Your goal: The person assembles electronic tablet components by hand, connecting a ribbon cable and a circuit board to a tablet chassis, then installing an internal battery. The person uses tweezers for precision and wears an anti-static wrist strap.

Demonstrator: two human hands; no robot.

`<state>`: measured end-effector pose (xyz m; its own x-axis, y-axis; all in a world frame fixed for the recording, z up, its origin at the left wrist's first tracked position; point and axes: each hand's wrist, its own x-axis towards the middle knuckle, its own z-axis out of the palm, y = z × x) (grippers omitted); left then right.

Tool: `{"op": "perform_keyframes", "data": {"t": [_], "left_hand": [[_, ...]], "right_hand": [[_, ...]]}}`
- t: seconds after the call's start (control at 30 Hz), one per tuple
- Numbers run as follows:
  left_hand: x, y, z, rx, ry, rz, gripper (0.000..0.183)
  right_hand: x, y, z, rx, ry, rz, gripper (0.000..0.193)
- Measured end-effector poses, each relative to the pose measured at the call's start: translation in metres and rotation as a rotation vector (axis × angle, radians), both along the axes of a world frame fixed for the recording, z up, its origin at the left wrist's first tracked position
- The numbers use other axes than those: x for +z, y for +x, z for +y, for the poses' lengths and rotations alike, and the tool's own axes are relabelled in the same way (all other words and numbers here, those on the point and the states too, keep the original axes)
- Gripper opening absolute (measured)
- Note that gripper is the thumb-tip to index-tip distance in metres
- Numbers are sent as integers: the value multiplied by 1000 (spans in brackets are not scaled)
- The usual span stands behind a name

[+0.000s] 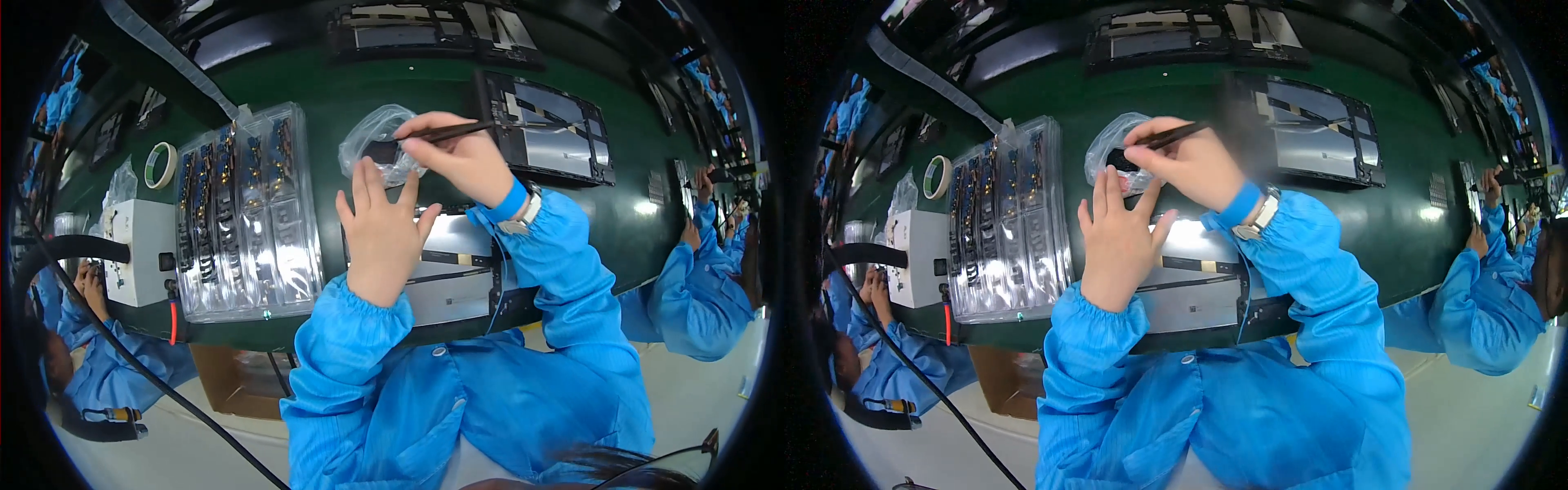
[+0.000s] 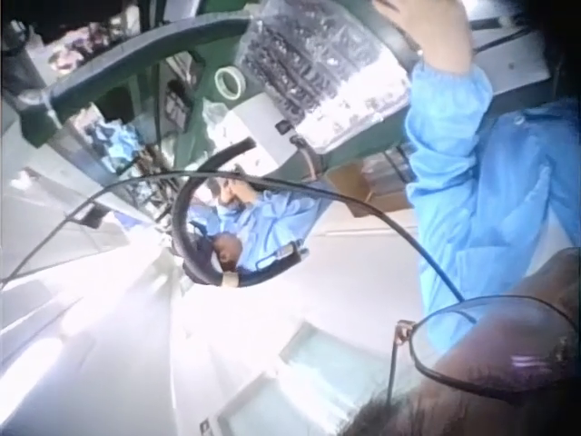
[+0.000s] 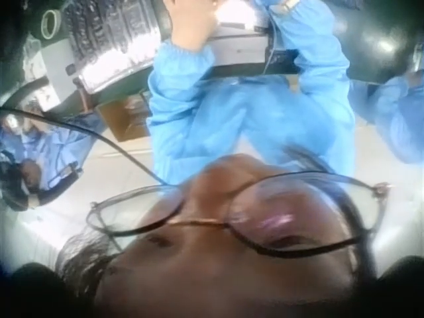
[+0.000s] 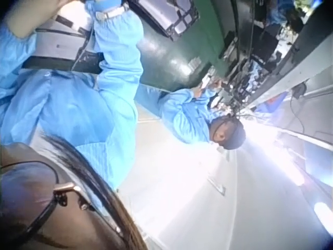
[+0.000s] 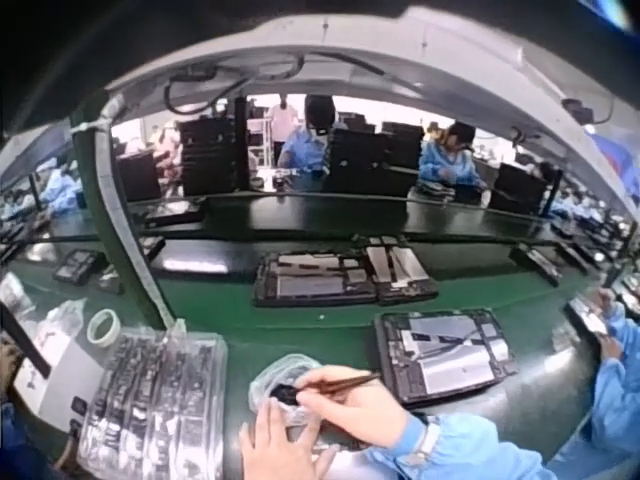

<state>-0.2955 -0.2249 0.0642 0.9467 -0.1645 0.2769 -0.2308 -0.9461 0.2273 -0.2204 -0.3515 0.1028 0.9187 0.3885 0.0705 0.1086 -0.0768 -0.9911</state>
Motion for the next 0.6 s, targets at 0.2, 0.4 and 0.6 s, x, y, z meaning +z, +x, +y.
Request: {"op": "perform_keyframes", "data": {"t": [0.2, 0.4, 0.6], "left_hand": [[-3, -1, 7, 14, -26, 73, 45], [-3, 2, 10, 1, -55, 140, 46], [-1, 3, 11, 2, -78, 119, 46]], "right_hand": [[-39, 12, 5, -22, -217, -257, 21], [-41, 17, 12, -100, -246, -88, 19], [-51, 20, 14, -109, -258, -161, 20]]}}
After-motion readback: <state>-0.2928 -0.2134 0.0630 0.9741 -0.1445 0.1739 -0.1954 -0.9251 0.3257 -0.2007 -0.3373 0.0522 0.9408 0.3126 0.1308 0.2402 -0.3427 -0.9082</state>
